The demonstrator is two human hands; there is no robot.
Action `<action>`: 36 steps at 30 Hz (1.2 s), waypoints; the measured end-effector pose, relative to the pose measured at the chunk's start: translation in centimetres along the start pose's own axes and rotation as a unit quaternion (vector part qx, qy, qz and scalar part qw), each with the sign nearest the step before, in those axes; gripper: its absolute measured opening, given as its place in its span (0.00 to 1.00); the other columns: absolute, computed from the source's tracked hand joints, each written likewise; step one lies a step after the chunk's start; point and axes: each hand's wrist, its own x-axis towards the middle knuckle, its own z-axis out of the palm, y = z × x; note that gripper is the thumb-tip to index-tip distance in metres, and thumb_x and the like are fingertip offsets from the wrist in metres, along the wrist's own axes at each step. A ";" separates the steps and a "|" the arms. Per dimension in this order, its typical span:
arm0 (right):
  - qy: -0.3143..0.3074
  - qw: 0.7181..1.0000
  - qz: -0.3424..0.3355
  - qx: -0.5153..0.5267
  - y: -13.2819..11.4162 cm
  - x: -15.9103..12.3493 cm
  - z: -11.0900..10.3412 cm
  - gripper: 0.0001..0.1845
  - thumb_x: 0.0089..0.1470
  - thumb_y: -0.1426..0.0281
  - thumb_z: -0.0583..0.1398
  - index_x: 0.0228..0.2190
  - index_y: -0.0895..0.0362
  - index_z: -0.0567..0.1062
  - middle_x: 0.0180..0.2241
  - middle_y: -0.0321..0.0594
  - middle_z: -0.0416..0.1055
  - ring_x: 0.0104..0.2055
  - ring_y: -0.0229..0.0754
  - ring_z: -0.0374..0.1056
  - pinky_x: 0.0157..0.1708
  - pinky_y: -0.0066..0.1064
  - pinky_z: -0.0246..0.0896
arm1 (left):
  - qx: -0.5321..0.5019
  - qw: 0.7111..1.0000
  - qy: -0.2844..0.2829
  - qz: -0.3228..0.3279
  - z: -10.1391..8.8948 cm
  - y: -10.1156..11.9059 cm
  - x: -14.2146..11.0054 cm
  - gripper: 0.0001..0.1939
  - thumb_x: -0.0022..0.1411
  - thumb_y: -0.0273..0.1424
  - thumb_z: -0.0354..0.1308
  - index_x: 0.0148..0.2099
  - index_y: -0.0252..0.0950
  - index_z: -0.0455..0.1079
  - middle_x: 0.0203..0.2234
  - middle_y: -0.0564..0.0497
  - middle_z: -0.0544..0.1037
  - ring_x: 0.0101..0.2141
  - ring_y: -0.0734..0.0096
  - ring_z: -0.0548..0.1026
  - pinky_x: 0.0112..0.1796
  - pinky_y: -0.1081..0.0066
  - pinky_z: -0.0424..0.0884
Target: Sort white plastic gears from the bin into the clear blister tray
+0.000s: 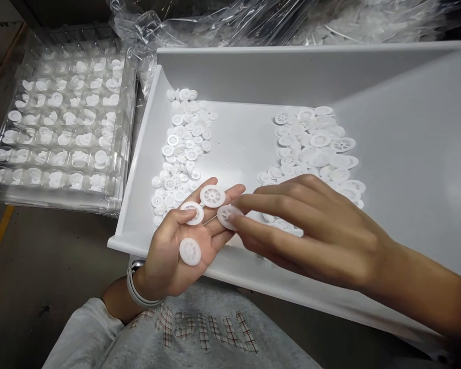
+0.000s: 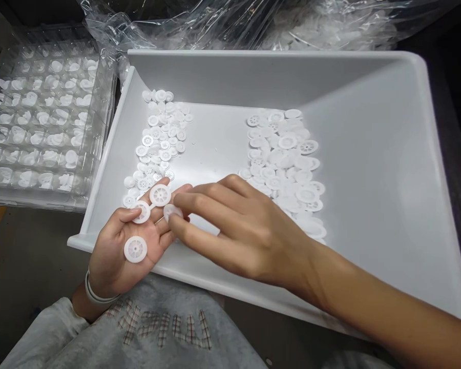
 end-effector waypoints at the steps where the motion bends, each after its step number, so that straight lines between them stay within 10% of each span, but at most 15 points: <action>1: -0.003 1.000 0.004 -0.005 0.2 -0.1 -0.1 0.08 0.55 0.81 0.61 0.39 0.63 0.72 0.38 0.49 0.74 0.36 0.41 0.67 0.29 0.34 0.56 | -0.002 1.000 -0.004 0.002 0.0 0.0 0.0 0.27 0.65 0.28 0.46 0.66 0.33 0.55 0.55 0.43 0.74 0.59 0.59 0.69 0.67 0.56 0.52; 16: 0.030 0.996 -0.005 -0.079 0.6 -0.3 -0.2 0.11 0.52 0.79 0.65 0.39 0.61 0.74 0.33 0.41 0.73 0.34 0.38 0.65 0.29 0.34 0.56 | 0.007 1.000 0.005 0.020 0.2 0.1 -0.1 0.29 0.65 0.28 0.45 0.67 0.38 0.53 0.56 0.47 0.73 0.60 0.62 0.68 0.65 0.60 0.57; 27: 0.026 0.994 -0.019 0.102 -3.9 0.8 1.6 0.10 0.56 0.80 0.56 0.29 0.64 0.77 0.39 0.47 0.76 0.34 0.43 0.69 0.24 0.36 0.58 | 0.027 1.000 0.013 0.003 0.7 -0.5 0.4 0.30 0.65 0.30 0.46 0.69 0.46 0.50 0.59 0.54 0.70 0.60 0.70 0.68 0.62 0.72 0.59; 36: 0.044 0.998 -0.048 -0.012 -2.0 -0.1 0.5 0.06 0.54 0.79 0.61 0.27 0.61 0.75 0.38 0.46 0.72 0.37 0.40 0.66 0.23 0.36 0.54 | 0.026 0.999 0.003 0.033 0.5 -0.2 0.0 0.29 0.68 0.26 0.45 0.69 0.45 0.50 0.59 0.53 0.71 0.60 0.71 0.69 0.60 0.69 0.64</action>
